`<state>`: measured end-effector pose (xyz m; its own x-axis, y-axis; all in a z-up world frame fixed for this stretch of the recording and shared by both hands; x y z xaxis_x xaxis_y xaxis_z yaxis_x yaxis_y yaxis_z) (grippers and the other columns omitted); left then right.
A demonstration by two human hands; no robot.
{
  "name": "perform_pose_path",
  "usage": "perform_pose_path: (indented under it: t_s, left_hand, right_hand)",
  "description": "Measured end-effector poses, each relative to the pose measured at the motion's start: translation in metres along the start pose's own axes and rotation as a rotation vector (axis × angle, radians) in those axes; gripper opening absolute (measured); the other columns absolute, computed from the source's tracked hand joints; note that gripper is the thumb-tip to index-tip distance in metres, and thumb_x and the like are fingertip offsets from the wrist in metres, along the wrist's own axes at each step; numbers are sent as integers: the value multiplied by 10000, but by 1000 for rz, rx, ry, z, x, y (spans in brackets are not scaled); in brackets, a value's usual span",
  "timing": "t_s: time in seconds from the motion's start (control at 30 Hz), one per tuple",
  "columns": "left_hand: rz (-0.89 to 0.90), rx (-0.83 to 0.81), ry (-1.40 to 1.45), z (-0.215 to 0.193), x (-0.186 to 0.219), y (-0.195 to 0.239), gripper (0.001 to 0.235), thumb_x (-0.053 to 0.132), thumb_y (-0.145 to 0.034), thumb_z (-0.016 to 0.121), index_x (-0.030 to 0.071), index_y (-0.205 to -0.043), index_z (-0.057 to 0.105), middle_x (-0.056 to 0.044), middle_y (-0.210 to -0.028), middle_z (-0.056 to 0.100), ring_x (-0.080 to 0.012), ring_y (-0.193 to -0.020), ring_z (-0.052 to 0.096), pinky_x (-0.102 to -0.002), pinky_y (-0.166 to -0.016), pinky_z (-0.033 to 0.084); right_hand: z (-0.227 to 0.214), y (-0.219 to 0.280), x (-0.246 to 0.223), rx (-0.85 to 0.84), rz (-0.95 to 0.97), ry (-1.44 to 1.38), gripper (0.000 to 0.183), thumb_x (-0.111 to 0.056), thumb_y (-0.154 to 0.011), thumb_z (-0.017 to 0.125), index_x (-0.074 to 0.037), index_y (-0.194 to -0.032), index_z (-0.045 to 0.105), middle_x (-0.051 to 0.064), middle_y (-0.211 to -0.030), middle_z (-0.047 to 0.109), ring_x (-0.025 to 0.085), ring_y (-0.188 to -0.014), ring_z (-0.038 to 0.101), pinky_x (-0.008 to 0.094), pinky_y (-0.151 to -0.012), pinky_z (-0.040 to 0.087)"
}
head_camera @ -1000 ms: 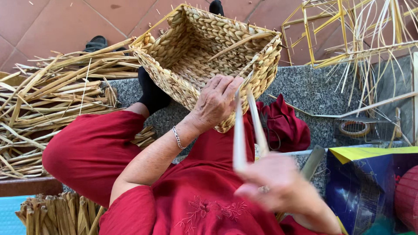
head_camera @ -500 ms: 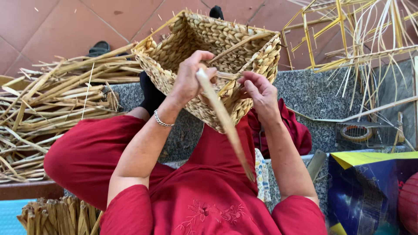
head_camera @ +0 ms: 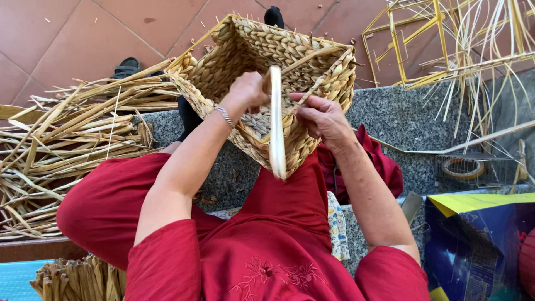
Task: The person weaves a rectangular basket using dried palm leaves. They interlace the leaves by hand, tucking and pulling strands to form the basket's sides and rim.
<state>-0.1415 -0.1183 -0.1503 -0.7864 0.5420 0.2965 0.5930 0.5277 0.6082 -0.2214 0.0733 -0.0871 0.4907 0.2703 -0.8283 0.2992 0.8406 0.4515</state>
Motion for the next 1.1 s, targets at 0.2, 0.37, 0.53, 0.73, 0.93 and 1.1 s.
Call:
perform_pose_path:
  t_s: [0.2,0.37,0.53,0.73,0.93,1.1]
  left_hand:
    - [173,-22,-181,31,37,-13,382,431,-822,803,157,-1088,791,-101,-999,769,-254,-947,740,-404,-853,590]
    - [201,-10,-261,54,42,-19,404,389,-791,811,140,-1102,748,-77,-998,745,-251,-936,726,-410,-801,591]
    - [217,117,-106,5,34,4,428,500,-976,711,85,-1071,758,-133,-992,751,-276,-913,719,-422,-805,568]
    - [678,308,381,-49,70,133,312,337,-924,741,101,-1128,727,-95,-965,756,-264,-875,738,-406,-773,581]
    - [797,751,251,-42,89,206,396,174,-944,698,54,-1311,612,-133,-1099,702,-300,-1015,680,-408,-875,542]
    - [703,774,195,-32,91,197,326,132,-932,696,52,-1242,633,-119,-978,662,-311,-956,670,-432,-844,535]
  right_hand:
    - [14,1,-3,-1,-121,216,296,-74,-1040,567,-81,-1287,731,7,-933,676,18,-498,508,182,-433,414]
    - [17,3,3,-127,-12,249,251,-91,-1032,546,-71,-1213,719,-120,-1414,606,73,-604,672,224,-520,547]
    - [32,29,-47,24,-750,786,216,-59,-1094,607,-16,-1271,722,53,-1230,752,189,-997,732,320,-823,582]
    - [40,59,-61,457,-940,1237,107,-115,-1014,708,-10,-995,699,106,-1046,707,228,-788,703,328,-621,555]
    - [46,77,-85,388,-866,1309,161,-127,-944,770,-32,-863,668,112,-995,659,257,-763,666,372,-636,529]
    - [38,76,-76,59,-838,920,187,-81,-912,799,-35,-894,618,95,-1070,676,231,-850,654,348,-733,548]
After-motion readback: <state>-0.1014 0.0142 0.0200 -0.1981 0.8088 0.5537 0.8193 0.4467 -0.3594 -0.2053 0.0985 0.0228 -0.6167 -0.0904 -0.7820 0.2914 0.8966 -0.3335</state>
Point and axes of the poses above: each hand's wrist, its own y-axis away from the middle knuckle, its own z-axis out of the palm, x = y × z, the point moved 10 cm from there along -y, towards the middle knuckle
